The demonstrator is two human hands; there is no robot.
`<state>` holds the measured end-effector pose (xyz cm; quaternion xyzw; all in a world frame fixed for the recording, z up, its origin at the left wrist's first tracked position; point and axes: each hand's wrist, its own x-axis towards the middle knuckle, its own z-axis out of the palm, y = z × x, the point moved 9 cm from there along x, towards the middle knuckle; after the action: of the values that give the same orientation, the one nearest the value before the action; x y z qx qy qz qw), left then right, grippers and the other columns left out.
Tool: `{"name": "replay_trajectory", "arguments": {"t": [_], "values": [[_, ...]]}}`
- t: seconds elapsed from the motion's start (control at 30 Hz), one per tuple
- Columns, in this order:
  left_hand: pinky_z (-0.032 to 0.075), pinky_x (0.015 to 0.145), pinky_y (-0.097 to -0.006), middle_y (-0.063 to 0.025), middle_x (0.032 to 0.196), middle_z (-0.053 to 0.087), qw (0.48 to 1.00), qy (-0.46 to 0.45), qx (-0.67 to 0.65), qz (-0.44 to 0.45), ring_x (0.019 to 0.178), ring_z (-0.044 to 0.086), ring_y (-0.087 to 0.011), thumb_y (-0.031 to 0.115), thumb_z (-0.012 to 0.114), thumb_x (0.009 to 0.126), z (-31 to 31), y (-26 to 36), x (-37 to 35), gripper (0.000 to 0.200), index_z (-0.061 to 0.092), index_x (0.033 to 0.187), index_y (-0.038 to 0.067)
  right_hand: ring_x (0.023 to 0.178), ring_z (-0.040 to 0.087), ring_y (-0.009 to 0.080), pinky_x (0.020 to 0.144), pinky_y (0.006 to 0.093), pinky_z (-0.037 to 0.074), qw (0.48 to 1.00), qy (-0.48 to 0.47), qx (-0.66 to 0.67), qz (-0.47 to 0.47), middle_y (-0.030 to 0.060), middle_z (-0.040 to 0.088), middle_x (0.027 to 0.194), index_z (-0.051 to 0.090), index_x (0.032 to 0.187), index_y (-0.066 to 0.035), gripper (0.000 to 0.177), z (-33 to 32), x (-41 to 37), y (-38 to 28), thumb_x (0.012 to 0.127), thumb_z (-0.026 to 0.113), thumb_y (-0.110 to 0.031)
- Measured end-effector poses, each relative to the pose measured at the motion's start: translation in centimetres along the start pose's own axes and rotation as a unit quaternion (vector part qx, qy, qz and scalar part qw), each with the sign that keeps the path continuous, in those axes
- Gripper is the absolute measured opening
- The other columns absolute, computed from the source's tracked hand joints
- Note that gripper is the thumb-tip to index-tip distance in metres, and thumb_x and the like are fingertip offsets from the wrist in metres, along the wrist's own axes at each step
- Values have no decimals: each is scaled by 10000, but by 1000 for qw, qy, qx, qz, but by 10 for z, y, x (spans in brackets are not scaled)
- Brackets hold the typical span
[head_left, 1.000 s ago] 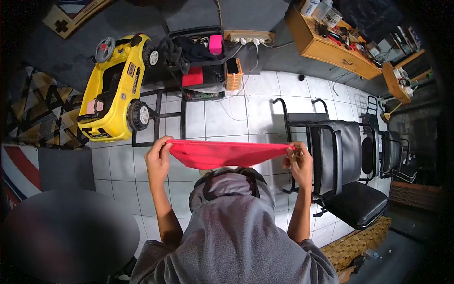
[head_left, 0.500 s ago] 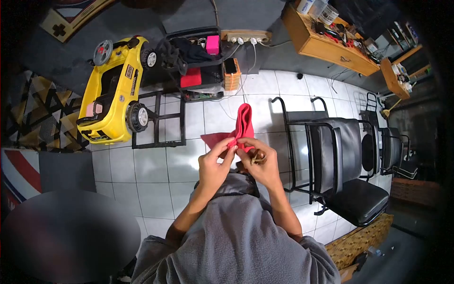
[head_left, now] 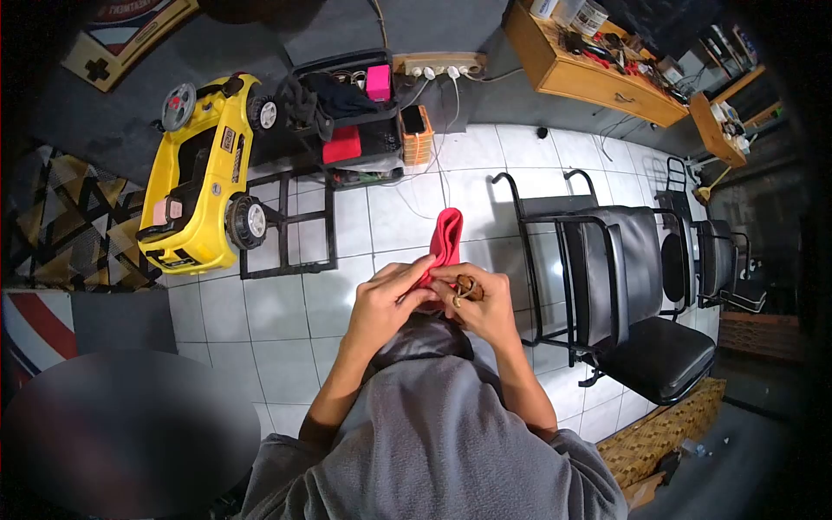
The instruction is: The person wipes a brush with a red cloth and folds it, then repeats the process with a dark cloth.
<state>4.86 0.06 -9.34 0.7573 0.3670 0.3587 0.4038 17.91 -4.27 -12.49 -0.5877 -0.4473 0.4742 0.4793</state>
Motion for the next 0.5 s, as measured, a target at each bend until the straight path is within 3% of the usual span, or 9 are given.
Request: {"name": "replay_trajectory", "arguments": {"t": [0.07, 0.17, 0.2, 0.33, 0.43, 0.5], "values": [[505, 619, -316, -134, 863, 677, 999, -28, 12, -24, 737, 637, -231, -37, 672, 733, -2, -9, 0, 381, 660, 1104, 48, 668, 613, 107, 580, 233, 491, 999, -35, 24, 23, 106, 644, 803, 673, 1028, -37, 298, 4, -1, 4, 740, 662, 38], [501, 606, -314, -126, 835, 677, 1000, 1, 12, 23, 718, 629, -222, -53, 659, 731, -13, -4, 2, 330, 683, 1046, 43, 692, 605, 133, 593, 234, 482, 977, -39, -170, -125, 122, 574, 919, 680, 1042, -82, 365, -7, 5, -17, 698, 677, 41], [498, 626, -317, -122, 808, 673, 1000, -4, 21, 13, 733, 630, -227, -70, 636, 739, -15, -6, 2, 290, 684, 1006, 32, 738, 606, 207, 631, 285, 507, 974, -56, -211, -61, 139, 509, 982, 681, 1046, -111, 382, -11, 9, -9, 684, 699, 9], [490, 678, -338, -139, 836, 655, 998, 41, 37, 29, 753, 627, -265, -87, 588, 770, -36, -3, 6, 232, 643, 972, 12, 802, 609, 303, 695, 419, 514, 902, 19, -421, -97, 147, 538, 975, 681, 1018, -108, 320, -34, 22, 25, 701, 718, -102], [507, 694, -309, -129, 896, 651, 992, 63, 111, 21, 761, 645, -231, -79, 575, 803, -49, -19, 5, 218, 607, 1003, 3, 800, 607, 300, 702, 415, 511, 909, 10, -409, -77, 128, 541, 967, 684, 994, -110, 270, -47, 25, 27, 725, 702, -114], [505, 727, -307, -135, 923, 647, 990, 103, 97, -8, 802, 654, -232, -49, 559, 851, -54, -38, 0, 178, 577, 1021, -1, 764, 620, 275, 654, 388, 508, 925, -4, -360, -121, 115, 549, 993, 669, 966, -66, 255, -42, 23, 10, 715, 700, -38]]}}
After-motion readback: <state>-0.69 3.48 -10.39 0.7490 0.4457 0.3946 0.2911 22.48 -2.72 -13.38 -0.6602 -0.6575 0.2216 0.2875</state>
